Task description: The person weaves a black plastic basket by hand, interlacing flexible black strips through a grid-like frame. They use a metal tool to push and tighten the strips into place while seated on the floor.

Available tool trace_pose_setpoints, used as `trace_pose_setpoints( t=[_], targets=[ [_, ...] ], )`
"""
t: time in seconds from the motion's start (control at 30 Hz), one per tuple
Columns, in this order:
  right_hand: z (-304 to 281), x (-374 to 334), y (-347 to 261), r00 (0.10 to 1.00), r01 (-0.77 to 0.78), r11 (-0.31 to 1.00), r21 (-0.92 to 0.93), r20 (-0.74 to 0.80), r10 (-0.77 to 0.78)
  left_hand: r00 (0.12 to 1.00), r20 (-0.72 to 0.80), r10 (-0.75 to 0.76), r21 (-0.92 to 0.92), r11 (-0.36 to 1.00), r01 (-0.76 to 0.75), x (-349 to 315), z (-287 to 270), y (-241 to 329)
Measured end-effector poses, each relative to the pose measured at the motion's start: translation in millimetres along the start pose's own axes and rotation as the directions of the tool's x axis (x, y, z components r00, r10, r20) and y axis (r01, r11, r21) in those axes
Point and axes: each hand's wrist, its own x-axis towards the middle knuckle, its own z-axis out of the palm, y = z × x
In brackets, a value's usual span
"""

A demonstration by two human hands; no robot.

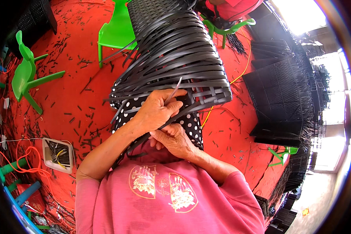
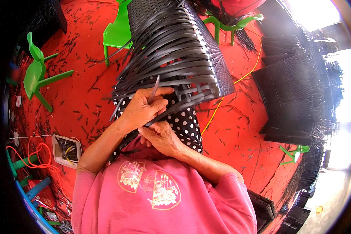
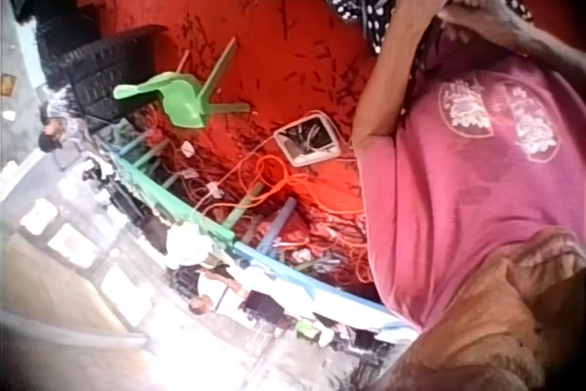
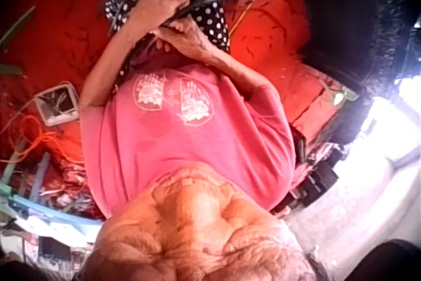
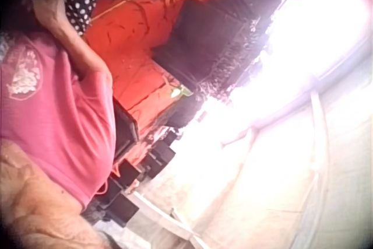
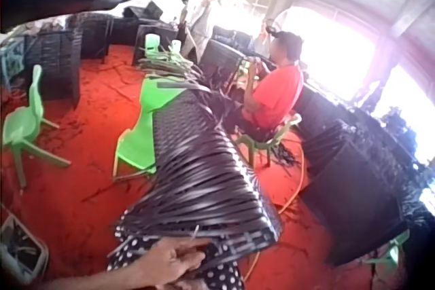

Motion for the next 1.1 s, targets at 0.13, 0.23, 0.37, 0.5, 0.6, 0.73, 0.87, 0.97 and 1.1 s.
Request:
trace_pose_setpoints(
  t=[0.13,0.23,0.37,0.5,0.6,0.73,0.87,0.97,1.1],
  targets=[
    [0.9,1.5,3.1,1.0,0.018,1.0,0.008,-0.003,-0.018,1.0,-0.012,-0.022,0.004,1.0,0.022,5.2,2.5,-3.9],
    [-1.7,2.5,1.0,0.999,-0.019,1.0,-0.009,0.026,0.019,0.999,0.019,-0.03,-0.114,0.993,0.032,7.9,0.8,-9.8],
    [-3.2,5.6,3.6,0.999,-0.014,0.999,-0.041,0.045,0.016,0.999,0.039,-0.004,-0.143,0.99,0.009,9.8,-1.4,-15.4],
    [-3.2,8.1,9.6,0.999,-0.005,1.0,-0.018,0.037,0.005,0.998,0.055,-0.004,-0.073,0.997,0.008,11.0,-2.3,-9.7],
    [-3.1,8.8,10.1,0.999,-0.007,1.0,-0.007,0.031,0.007,0.998,0.069,-0.014,-0.061,0.998,0.019,12.1,-3.7,-11.0],
    [-2.9,9.0,8.9,1.0,-0.01,1.0,-0.027,0.017,0.01,0.995,0.079,-0.054,-0.091,0.994,0.061,10.2,-5.4,-7.0],
    [0.1,10.0,6.3,0.999,0.029,1.0,-0.013,-0.03,-0.029,0.996,0.09,0.004,-0.048,0.999,0.0,13.1,-6.5,-13.0],
    [0.0,10.1,6.4,0.999,0.023,0.999,-0.025,-0.037,-0.024,0.998,0.062,-0.004,0.098,0.995,-0.002,14.6,-5.9,-8.4],
    [-1.4,10.3,8.9,0.998,0.004,0.999,-0.044,-0.061,-0.007,1.0,0.024,-0.004,0.144,0.99,0.001,17.0,-2.1,-7.0]
  ],
)
